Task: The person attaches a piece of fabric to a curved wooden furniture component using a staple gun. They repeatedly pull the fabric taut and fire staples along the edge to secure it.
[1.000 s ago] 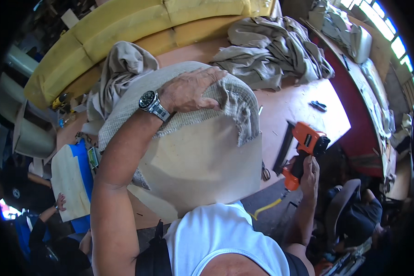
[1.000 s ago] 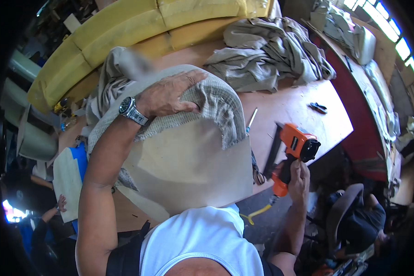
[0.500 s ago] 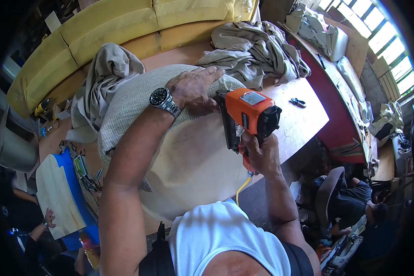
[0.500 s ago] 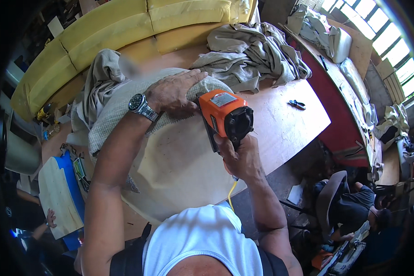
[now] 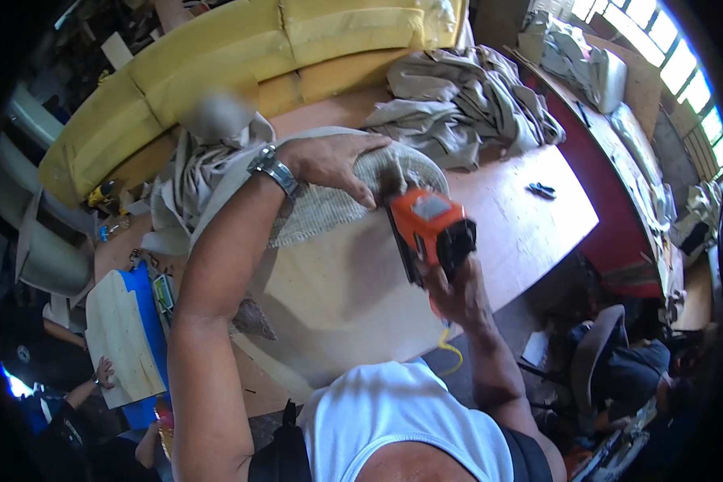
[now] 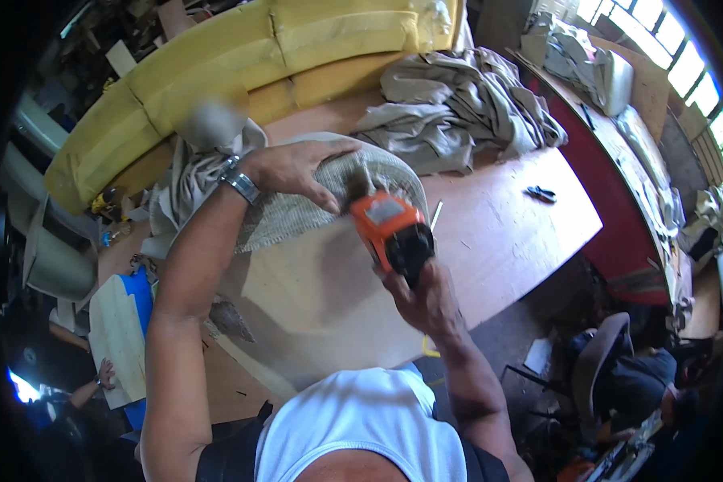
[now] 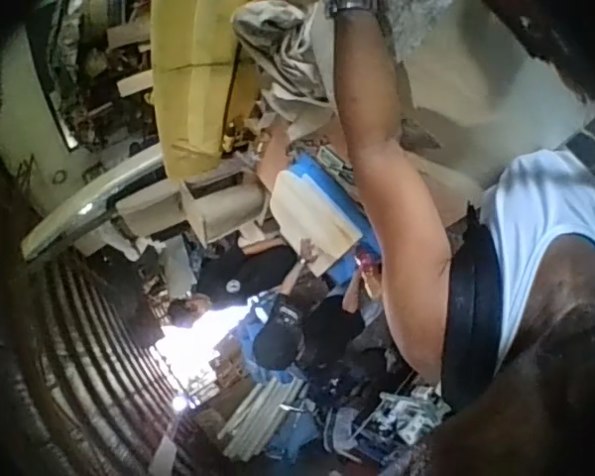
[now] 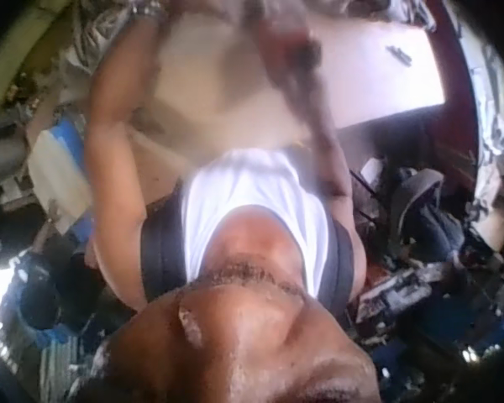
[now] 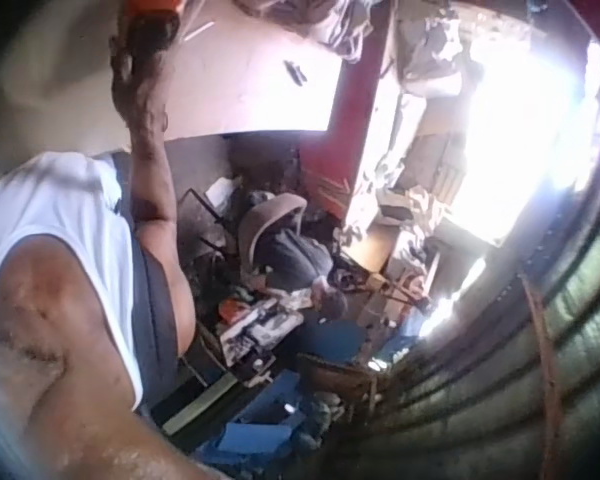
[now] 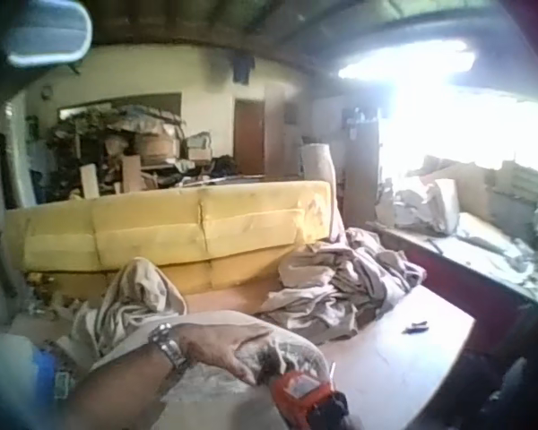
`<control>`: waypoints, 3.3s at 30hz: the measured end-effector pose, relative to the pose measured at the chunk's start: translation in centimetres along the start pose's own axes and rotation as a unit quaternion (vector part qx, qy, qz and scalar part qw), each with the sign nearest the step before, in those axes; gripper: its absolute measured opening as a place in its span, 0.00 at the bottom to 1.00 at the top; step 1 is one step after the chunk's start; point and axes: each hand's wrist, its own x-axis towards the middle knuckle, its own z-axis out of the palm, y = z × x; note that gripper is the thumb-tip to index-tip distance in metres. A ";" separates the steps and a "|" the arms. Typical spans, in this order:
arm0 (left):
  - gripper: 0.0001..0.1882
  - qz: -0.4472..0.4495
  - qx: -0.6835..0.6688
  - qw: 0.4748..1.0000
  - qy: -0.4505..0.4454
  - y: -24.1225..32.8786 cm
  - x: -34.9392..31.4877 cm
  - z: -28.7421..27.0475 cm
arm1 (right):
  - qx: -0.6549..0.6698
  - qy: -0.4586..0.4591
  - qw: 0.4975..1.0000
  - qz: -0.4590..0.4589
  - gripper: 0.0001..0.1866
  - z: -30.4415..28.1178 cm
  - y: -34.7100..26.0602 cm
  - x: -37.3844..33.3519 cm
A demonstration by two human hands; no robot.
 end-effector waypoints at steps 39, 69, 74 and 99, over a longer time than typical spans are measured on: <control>0.38 -0.036 0.137 0.986 0.088 0.9 -2.8 3.7 | 0.080 0.016 0.997 -0.008 0.15 0.0 -0.4 -2.4; 0.42 -0.018 -0.301 0.946 0.121 -0.6 -5.0 0.8 | 0.023 -0.031 0.999 0.000 0.16 2.4 -1.9 -1.1; 0.30 -0.187 -0.244 0.934 0.181 -2.6 -2.7 -3.1 | 0.052 -0.026 0.998 0.039 0.15 2.3 -0.3 -3.2; 0.38 -0.053 0.133 0.986 0.087 0.5 -5.3 3.2 | 0.155 -0.050 0.985 0.053 0.16 1.7 -1.0 -3.1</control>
